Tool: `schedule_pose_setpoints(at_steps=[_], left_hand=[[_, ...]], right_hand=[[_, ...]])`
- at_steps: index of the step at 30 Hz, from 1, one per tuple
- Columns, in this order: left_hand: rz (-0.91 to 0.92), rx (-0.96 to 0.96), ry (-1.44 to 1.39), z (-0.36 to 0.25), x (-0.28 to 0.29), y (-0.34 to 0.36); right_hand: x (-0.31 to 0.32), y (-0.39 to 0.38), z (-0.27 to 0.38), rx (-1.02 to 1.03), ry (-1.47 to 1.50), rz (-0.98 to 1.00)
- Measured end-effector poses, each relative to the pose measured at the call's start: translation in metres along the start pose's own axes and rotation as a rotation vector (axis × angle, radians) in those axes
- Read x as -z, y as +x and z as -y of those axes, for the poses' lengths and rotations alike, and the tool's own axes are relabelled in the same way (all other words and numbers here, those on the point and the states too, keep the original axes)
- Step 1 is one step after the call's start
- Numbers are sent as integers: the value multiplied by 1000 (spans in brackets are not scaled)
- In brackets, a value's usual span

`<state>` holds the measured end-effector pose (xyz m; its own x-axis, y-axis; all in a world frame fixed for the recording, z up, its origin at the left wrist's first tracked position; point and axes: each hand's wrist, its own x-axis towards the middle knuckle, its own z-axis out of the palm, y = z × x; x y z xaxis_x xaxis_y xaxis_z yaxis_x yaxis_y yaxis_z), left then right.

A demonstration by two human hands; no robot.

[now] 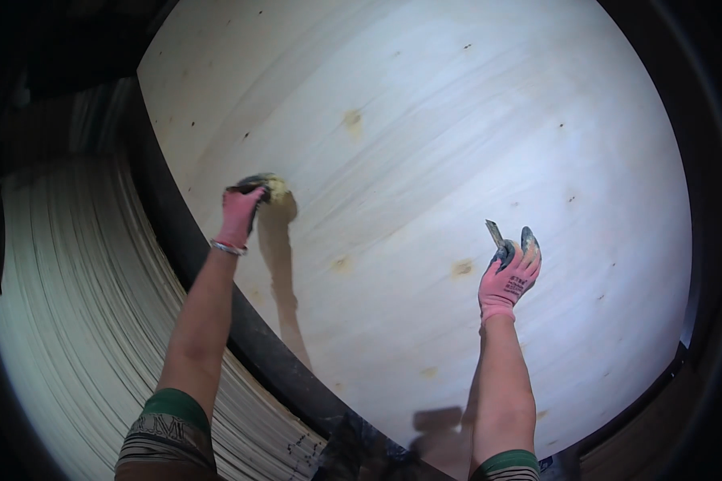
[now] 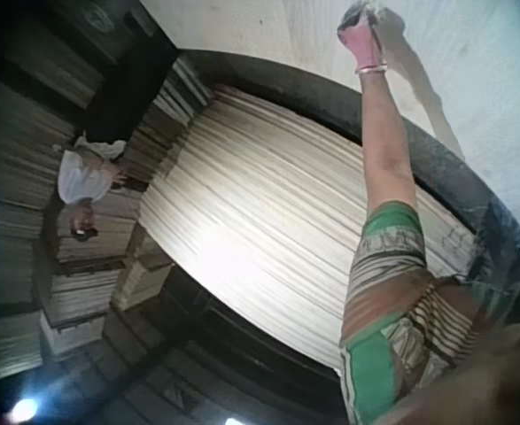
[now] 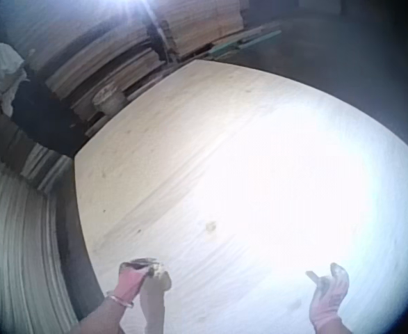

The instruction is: The person applies filler to plywood sheets using a scraper and a lump of putty, then lifts and stacks the sheets with another person.

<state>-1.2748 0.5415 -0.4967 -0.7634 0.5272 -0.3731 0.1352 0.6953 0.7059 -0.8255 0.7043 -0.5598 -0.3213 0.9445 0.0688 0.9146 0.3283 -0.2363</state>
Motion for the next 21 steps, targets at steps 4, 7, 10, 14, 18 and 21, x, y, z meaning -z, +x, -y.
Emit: schedule_pose_setpoints(at_steps=[4,7,10,14,18,21], left_hand=[[-187,-26,-16,37,40,64],[-281,-103,56,47,57,119],[-298,-141,-19,36,37,147],[-387,-262,624,17,19,138],[-383,-308,573,8,10,103],[53,-64,196,25,10,50]], right_hand=[[-1,1,-5,49,18,-47],[-2,-1,4,50,23,-38],[-3,-2,1,54,18,-51],[2,2,5,79,57,-49],[0,-3,0,69,31,-51],[-1,-5,-9,89,-11,-59]])
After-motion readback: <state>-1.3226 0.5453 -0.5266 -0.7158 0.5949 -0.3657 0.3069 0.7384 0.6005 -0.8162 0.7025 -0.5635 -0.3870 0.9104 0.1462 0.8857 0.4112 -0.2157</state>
